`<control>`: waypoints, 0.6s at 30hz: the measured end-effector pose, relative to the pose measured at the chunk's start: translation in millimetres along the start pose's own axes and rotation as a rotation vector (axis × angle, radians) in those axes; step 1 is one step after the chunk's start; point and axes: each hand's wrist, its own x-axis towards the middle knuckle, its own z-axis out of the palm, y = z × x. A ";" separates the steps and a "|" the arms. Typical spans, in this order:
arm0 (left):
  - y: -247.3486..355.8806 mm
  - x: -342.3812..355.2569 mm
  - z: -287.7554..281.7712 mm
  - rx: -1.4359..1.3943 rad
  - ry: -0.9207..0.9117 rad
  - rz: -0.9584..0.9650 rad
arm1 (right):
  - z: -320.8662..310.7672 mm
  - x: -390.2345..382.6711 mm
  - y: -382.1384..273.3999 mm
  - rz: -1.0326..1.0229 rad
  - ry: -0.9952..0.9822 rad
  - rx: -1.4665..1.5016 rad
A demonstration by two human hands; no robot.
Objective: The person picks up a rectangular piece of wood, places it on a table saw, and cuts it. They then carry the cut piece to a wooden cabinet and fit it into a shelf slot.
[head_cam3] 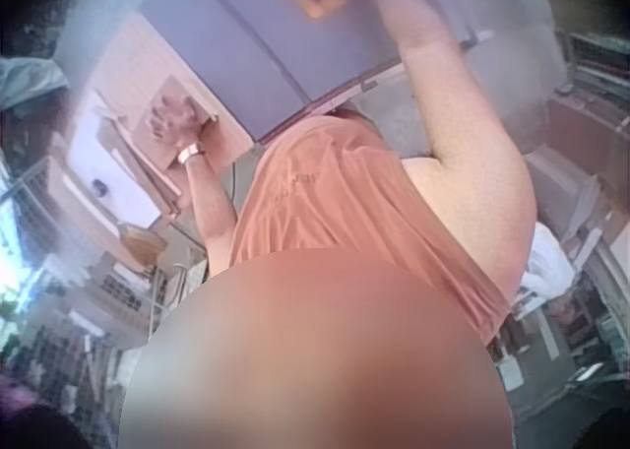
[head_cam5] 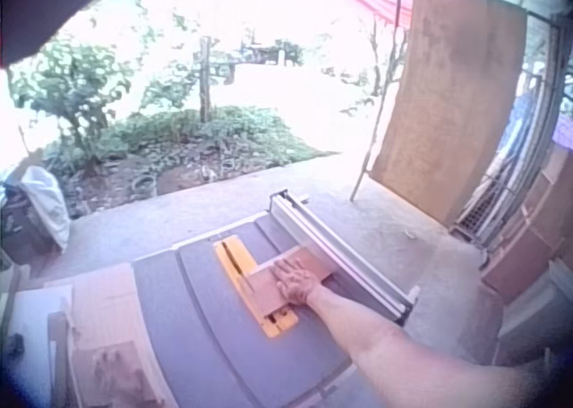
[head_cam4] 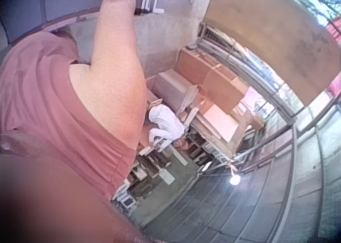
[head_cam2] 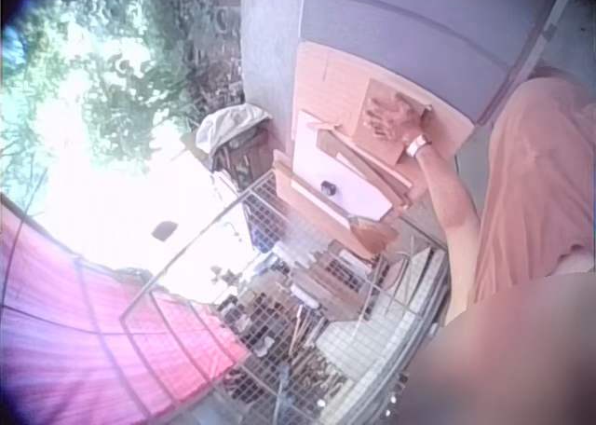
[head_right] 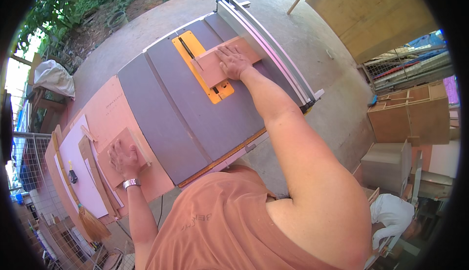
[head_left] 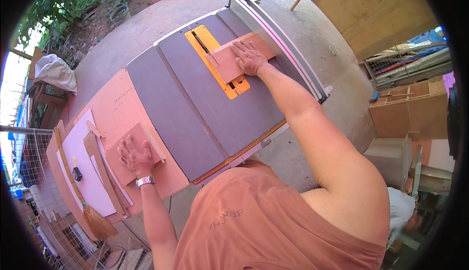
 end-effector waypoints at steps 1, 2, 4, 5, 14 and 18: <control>0.1 0.1 -0.2 0.002 0.009 0.001 | -0.2 0.5 -0.1 0.000 0.001 -0.002; 0.2 0.1 -0.4 -0.002 -0.002 -0.002 | -0.5 0.9 -0.3 0.001 -0.002 -0.002; 0.5 0.1 -0.9 -0.004 -0.006 -0.006 | -1.2 1.8 -0.5 -0.001 0.001 -0.001; 0.6 0.1 -1.2 -0.006 -0.005 -0.003 | -1.5 2.3 -0.5 0.001 -0.001 0.001; 2.2 -0.4 -3.8 -0.008 -0.017 -0.006 | -2.2 7.3 -1.2 0.005 -0.014 0.005; 2.3 -0.5 -3.6 -0.001 -0.023 -0.007 | -4.0 8.3 -2.0 0.007 -0.016 -0.005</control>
